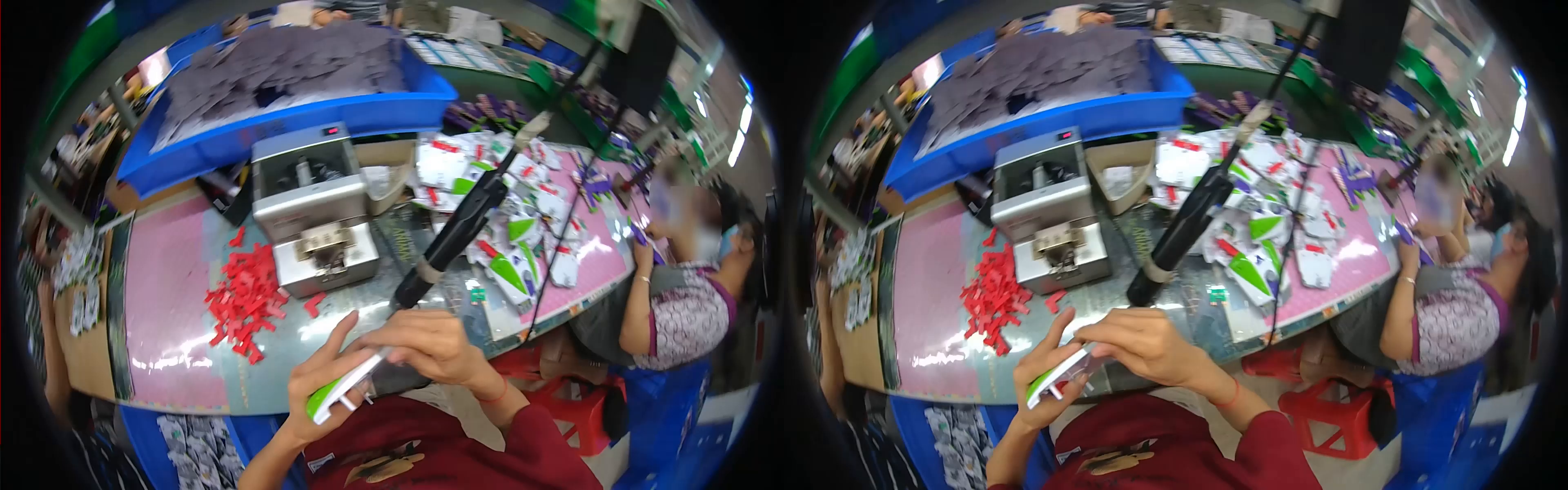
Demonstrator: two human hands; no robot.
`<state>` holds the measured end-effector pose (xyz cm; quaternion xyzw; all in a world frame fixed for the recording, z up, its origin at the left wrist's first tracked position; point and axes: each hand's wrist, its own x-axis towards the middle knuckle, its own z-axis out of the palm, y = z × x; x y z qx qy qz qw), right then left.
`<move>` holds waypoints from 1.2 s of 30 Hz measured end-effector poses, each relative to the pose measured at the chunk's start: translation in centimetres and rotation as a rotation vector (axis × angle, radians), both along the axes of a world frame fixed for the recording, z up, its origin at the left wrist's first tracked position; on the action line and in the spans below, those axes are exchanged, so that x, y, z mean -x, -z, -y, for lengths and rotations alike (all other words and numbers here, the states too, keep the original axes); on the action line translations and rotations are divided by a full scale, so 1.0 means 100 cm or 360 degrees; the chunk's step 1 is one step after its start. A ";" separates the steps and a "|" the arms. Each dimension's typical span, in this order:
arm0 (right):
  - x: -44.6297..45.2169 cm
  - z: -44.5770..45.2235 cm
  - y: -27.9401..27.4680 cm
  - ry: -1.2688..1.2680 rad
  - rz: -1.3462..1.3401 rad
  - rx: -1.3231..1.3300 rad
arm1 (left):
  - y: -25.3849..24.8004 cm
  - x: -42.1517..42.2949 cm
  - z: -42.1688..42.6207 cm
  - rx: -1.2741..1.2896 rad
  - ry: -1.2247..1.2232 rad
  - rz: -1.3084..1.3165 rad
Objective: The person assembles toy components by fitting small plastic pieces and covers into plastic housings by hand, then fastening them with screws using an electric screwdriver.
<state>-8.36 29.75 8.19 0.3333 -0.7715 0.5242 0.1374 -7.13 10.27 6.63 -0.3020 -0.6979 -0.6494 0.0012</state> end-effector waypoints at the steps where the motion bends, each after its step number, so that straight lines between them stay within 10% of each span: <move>1: -0.002 -0.003 0.004 -0.0037 0.0012 -0.0025 | -0.004 -0.001 -0.003 0.0095 0.0008 -0.0024; 8: -0.039 -0.059 0.013 0.0356 -0.0175 0.0157 | -0.022 -0.005 -0.033 0.0001 0.0589 0.0313; 10: -0.050 -0.088 0.019 0.0652 -0.0277 0.0754 | -0.024 -0.010 -0.031 -0.0201 0.0757 0.0708; 13: -0.051 -0.161 0.011 0.1460 -0.0001 0.1317 | -0.010 -0.004 -0.018 -0.0537 0.0617 0.1020; 26: 0.076 -0.342 0.046 0.1591 0.0762 0.1313 | -0.001 -0.014 0.022 -0.0468 -0.0052 0.1289; 33: 0.040 -0.310 0.039 0.1764 -0.0123 0.0813 | 0.002 -0.024 0.069 -0.0421 -0.0289 0.1185; 36: -0.013 -0.253 0.018 0.2715 -0.1025 -0.1792 | -0.003 -0.033 0.113 -0.0649 -0.0539 0.1019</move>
